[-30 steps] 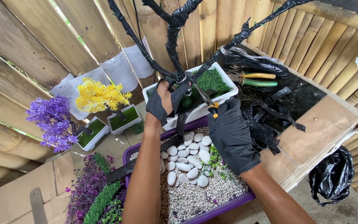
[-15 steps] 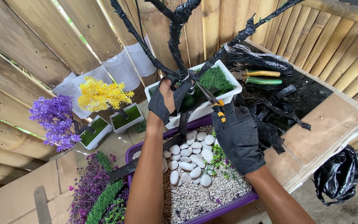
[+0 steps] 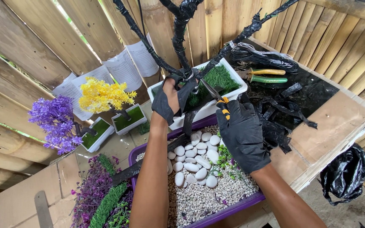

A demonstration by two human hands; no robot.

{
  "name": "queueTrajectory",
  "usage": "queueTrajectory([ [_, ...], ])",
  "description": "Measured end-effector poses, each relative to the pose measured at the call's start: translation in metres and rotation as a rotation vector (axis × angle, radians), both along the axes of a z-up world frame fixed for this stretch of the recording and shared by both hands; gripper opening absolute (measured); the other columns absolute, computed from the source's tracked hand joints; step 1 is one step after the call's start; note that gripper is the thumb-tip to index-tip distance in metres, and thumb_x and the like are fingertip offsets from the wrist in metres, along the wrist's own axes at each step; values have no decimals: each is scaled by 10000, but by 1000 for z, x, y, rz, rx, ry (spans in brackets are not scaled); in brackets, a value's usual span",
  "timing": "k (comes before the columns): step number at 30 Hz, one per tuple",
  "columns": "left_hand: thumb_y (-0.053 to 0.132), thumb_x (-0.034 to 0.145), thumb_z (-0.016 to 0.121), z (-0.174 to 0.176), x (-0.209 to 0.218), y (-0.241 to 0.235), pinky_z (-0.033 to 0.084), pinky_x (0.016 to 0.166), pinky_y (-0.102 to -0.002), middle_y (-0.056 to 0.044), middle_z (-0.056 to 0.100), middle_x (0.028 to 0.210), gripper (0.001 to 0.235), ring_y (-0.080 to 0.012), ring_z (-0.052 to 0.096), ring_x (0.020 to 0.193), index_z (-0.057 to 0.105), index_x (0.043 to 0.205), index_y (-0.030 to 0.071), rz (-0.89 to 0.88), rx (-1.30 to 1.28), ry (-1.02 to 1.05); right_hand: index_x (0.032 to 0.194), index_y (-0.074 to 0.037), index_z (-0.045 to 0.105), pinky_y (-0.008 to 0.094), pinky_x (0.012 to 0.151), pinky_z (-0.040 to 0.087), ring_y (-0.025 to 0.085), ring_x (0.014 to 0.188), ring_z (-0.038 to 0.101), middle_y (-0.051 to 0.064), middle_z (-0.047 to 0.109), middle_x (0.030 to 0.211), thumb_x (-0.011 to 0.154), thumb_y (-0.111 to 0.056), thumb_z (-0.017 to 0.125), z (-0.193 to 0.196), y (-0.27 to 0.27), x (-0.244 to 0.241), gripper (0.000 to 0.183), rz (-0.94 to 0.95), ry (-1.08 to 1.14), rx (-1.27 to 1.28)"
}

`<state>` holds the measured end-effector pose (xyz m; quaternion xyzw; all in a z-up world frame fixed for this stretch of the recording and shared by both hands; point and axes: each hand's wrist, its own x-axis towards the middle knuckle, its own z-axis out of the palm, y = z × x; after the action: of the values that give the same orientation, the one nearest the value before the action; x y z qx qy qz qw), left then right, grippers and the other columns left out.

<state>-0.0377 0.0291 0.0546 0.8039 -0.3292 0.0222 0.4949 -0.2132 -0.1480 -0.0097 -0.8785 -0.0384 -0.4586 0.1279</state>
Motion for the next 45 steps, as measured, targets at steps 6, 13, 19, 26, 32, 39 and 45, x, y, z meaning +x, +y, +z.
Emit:
queueTrajectory([
  [6, 500, 981, 627, -3, 7, -1, 559, 937, -419, -75, 766, 1132, 473, -254, 705, 1033, 732, 1264, 136, 3, 2, -27, 1442, -78, 612, 348, 1193, 358, 329, 1323, 581, 129, 643, 1428, 969, -432, 680, 1, 3, -1, 594, -40, 272, 251],
  [13, 497, 988, 622, -12, 16, -2, 559, 933, -423, -85, 763, 1128, 468, -260, 705, 1033, 733, 1254, 130, 15, 16, -44, 1541, -127, 468, 354, 1198, 363, 279, 1408, 506, 102, 540, 1540, 952, -470, 670, 4, 15, -3, 711, -45, 323, 301],
  [19, 495, 993, 617, -21, 22, -2, 558, 929, -425, -93, 761, 1124, 464, -265, 705, 1033, 734, 1247, 125, 25, 29, -59, 1554, -136, 452, 396, 1202, 395, 295, 1428, 476, 147, 467, 1597, 1004, -454, 607, -8, 8, -3, 655, -53, 332, 260],
  [26, 493, 1000, 611, -28, 29, -1, 557, 925, -429, -103, 758, 1120, 460, -271, 705, 1033, 736, 1237, 119, 31, 46, -83, 1508, -71, 514, 407, 1201, 385, 335, 1404, 491, 197, 514, 1550, 1008, -401, 628, 5, 18, -12, 609, -37, 345, 251],
  [32, 491, 1005, 607, -33, 33, 1, 556, 921, -431, -110, 756, 1116, 457, -276, 704, 1032, 737, 1229, 114, 43, 45, -110, 1294, -63, 719, 281, 1181, 334, 277, 1281, 621, 137, 712, 1313, 1041, -390, 602, 4, 47, -10, 429, -259, 135, 285],
  [39, 489, 1011, 602, -36, 38, 0, 556, 917, -434, -118, 754, 1112, 455, -281, 704, 1032, 738, 1221, 110, 70, 51, -137, 1136, -153, 791, 330, 940, 535, 365, 1017, 724, 144, 779, 986, 1022, -507, 633, 39, 31, -7, 404, -362, 112, 253],
  [45, 487, 1016, 598, -38, 43, -3, 555, 913, -437, -126, 752, 1109, 453, -286, 704, 1032, 739, 1213, 105, 61, 53, -158, 1453, -61, 439, 440, 525, 616, 335, 763, 763, 140, 713, 868, 970, -573, 557, 53, 7, -1, 714, -362, 723, -151],
])
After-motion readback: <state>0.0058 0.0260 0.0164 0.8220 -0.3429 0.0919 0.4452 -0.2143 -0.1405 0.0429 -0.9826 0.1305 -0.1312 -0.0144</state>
